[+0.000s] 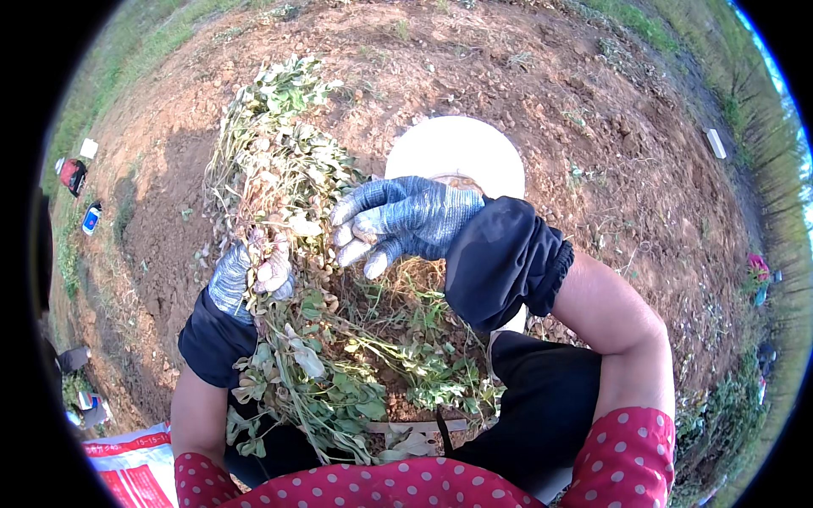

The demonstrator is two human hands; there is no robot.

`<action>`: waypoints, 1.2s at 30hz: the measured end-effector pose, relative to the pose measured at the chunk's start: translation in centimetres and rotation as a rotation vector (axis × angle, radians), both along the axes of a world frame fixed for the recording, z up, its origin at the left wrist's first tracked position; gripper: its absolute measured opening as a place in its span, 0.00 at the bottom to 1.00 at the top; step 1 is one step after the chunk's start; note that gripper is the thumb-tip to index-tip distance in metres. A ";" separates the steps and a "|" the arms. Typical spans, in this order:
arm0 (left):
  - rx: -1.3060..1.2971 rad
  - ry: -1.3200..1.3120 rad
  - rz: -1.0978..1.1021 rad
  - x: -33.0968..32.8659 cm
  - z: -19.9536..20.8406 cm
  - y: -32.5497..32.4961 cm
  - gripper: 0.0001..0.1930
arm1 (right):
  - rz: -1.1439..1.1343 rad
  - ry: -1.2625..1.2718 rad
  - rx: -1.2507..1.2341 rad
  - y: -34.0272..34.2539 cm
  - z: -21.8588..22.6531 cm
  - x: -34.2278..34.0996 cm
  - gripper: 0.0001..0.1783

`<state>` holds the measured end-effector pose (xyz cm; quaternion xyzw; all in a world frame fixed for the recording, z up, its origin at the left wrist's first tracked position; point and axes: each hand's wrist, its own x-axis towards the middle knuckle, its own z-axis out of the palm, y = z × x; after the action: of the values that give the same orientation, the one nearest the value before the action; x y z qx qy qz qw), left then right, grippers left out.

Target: The person sits on a low stool in a garden and manually harvests peanuts. They pick up peanut plants, pull the peanuts from the stems, and place them into a white bucket.

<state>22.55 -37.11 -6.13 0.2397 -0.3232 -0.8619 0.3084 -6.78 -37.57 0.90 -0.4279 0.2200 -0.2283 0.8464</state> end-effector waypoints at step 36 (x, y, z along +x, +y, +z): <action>0.146 -0.034 0.094 -2.1 0.1 2.0 0.19 | -0.253 0.698 -1.003 2.5 4.2 3.7 0.28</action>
<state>20.46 -35.09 -6.02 0.2908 -0.2530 -0.8637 0.3246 -3.03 -35.10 5.11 -0.7934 0.3984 -0.2490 0.3870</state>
